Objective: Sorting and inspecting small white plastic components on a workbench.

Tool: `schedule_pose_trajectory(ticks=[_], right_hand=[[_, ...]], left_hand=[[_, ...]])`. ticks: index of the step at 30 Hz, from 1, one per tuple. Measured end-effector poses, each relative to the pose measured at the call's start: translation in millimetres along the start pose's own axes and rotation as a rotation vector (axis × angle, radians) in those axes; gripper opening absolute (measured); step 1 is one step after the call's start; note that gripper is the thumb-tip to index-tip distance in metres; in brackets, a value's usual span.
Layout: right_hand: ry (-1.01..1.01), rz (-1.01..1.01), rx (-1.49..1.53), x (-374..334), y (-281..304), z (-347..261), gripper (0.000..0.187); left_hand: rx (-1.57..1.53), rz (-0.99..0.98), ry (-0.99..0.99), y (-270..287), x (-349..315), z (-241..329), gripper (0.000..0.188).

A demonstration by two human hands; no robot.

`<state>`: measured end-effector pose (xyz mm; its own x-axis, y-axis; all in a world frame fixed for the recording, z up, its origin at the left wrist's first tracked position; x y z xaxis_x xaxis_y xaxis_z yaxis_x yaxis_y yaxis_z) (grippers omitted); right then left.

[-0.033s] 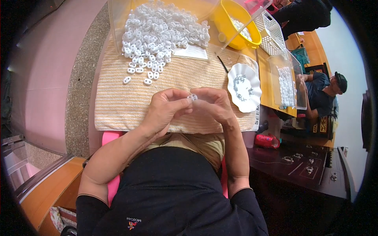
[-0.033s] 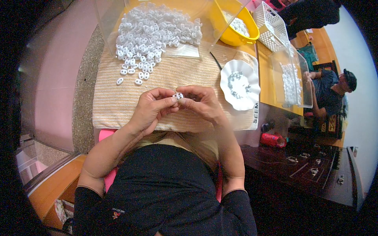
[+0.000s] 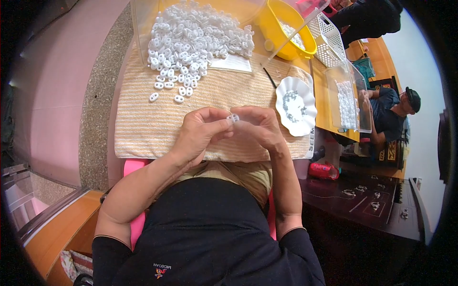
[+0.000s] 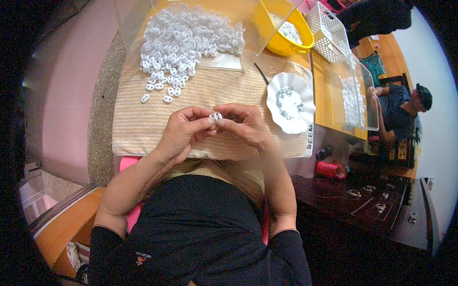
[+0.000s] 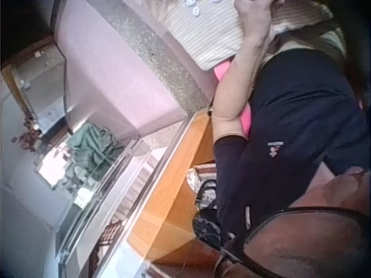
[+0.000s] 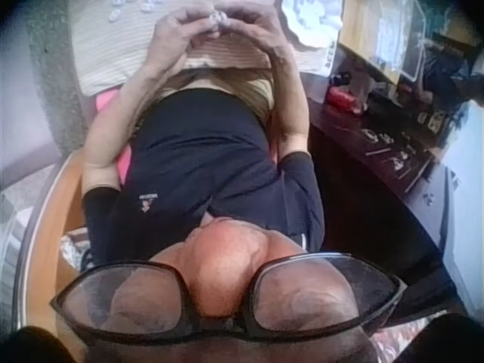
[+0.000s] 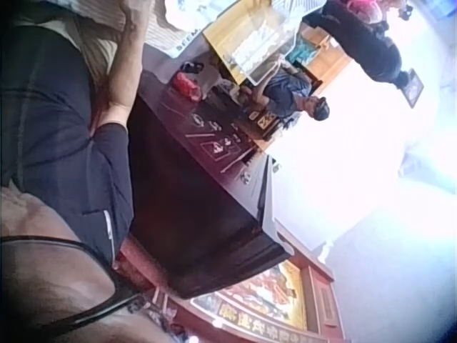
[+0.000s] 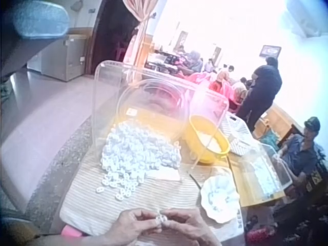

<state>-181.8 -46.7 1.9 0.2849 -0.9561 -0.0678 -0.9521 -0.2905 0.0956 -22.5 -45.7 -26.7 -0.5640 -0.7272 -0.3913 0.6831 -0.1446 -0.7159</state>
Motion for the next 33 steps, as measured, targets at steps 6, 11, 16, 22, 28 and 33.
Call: schedule_pose_trajectory(ticks=[6,11,16,22,28,33], right_hand=[[-0.017,0.003,0.025,0,0,-1,0.031],[-0.033,0.005,0.051,-1,-1,-1,0.032],[-0.01,-0.004,0.077,-1,1,3,0.031],[-0.005,-0.006,0.169,0,0,7,0.031],[0.009,-0.003,0.167,-1,2,6,0.032],[0.009,0.019,0.224,-2,0,3,0.032]], left_hand=[[-0.002,-0.006,-0.006,1,1,-1,0.013],[-0.016,-0.006,0.006,-1,-1,1,0.013],[-0.027,-0.018,0.014,-1,0,0,0.013],[-0.047,-0.014,0.025,-1,-1,2,0.013],[-0.055,-0.024,0.037,-3,-1,2,0.014],[-0.076,-0.033,0.065,-5,-2,2,0.016]])
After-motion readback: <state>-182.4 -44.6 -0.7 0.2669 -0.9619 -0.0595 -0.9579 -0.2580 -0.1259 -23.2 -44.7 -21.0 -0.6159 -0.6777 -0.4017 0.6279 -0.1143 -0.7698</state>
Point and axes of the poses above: each hand's wrist, its own x-axis towards the middle knuckle, its own y-axis out of the back of the hand, z = x × y, the point moved 5 cm from there along x, towards the middle knuckle, and after that the axes turned 7 degrees about y, right-handed, at the moved point
